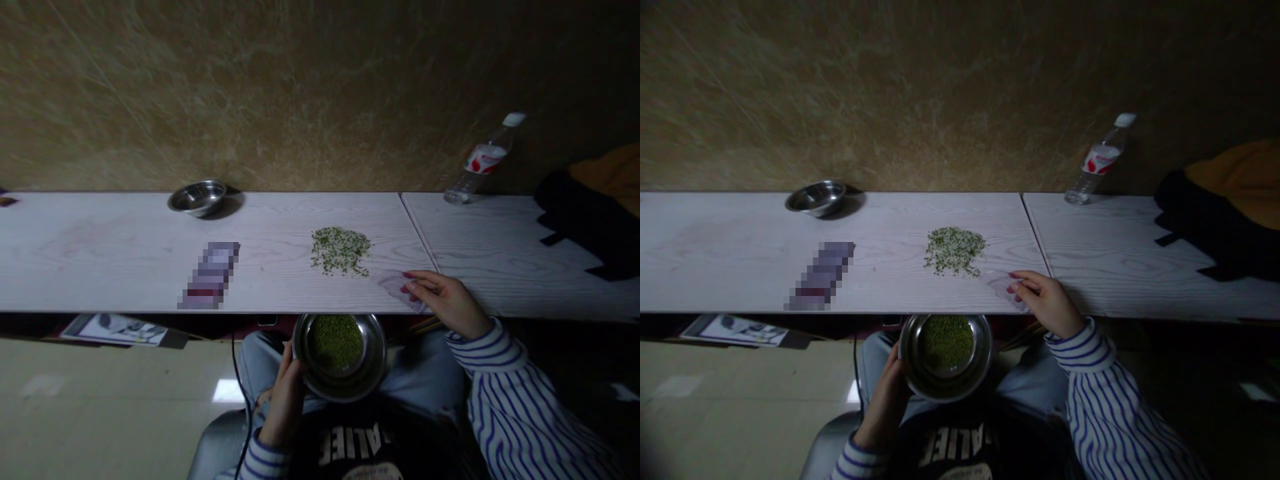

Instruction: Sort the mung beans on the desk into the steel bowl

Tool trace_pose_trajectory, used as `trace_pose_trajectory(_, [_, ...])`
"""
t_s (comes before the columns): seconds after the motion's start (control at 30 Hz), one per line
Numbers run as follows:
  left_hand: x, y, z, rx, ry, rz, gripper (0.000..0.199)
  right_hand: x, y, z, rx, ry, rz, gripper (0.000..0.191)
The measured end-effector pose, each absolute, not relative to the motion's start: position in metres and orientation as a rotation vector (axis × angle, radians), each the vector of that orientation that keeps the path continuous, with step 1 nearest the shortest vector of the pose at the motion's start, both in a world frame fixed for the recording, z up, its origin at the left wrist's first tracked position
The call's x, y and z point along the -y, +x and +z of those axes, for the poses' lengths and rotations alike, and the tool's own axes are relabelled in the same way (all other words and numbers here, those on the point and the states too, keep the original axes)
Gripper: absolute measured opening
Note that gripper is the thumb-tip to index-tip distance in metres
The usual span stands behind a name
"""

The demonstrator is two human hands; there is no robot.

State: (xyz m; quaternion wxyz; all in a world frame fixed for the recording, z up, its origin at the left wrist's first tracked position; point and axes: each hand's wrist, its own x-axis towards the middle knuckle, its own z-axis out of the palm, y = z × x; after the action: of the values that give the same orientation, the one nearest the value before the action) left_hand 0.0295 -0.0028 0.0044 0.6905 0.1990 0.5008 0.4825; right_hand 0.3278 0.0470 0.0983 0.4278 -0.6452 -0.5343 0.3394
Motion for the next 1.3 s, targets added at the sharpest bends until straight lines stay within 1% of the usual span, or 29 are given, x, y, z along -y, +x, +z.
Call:
trace_pose_trajectory(0.17, [0.005,0.035,0.000,-1.146,0.303,1.062,0.063,-0.051,0.333,0.096,1.302,-1.613,0.849,0.049])
trace_pose_trajectory(0.37, [0.005,0.039,0.000,-1.145,0.382,1.063,0.055,-0.060,0.339,0.096,1.467,-1.644,0.732,0.032])
trace_pose_trajectory(0.5, [0.002,0.040,0.005,-1.124,0.353,1.061,0.056,-0.068,0.340,0.097,1.617,-1.670,0.672,0.026])
trace_pose_trajectory(0.7, [-0.001,0.041,0.007,-1.158,0.254,1.040,0.062,-0.077,0.342,0.095,1.754,-1.653,0.704,0.025])
trace_pose_trajectory(1.03, [-0.004,0.042,0.003,-1.082,0.331,1.044,0.059,-0.134,0.325,0.101,1.882,-1.519,0.909,0.025])
trace_pose_trajectory(1.3, [-0.007,0.039,-0.011,-1.102,0.366,1.068,0.065,-0.178,0.306,0.101,1.952,-1.450,0.869,0.024])
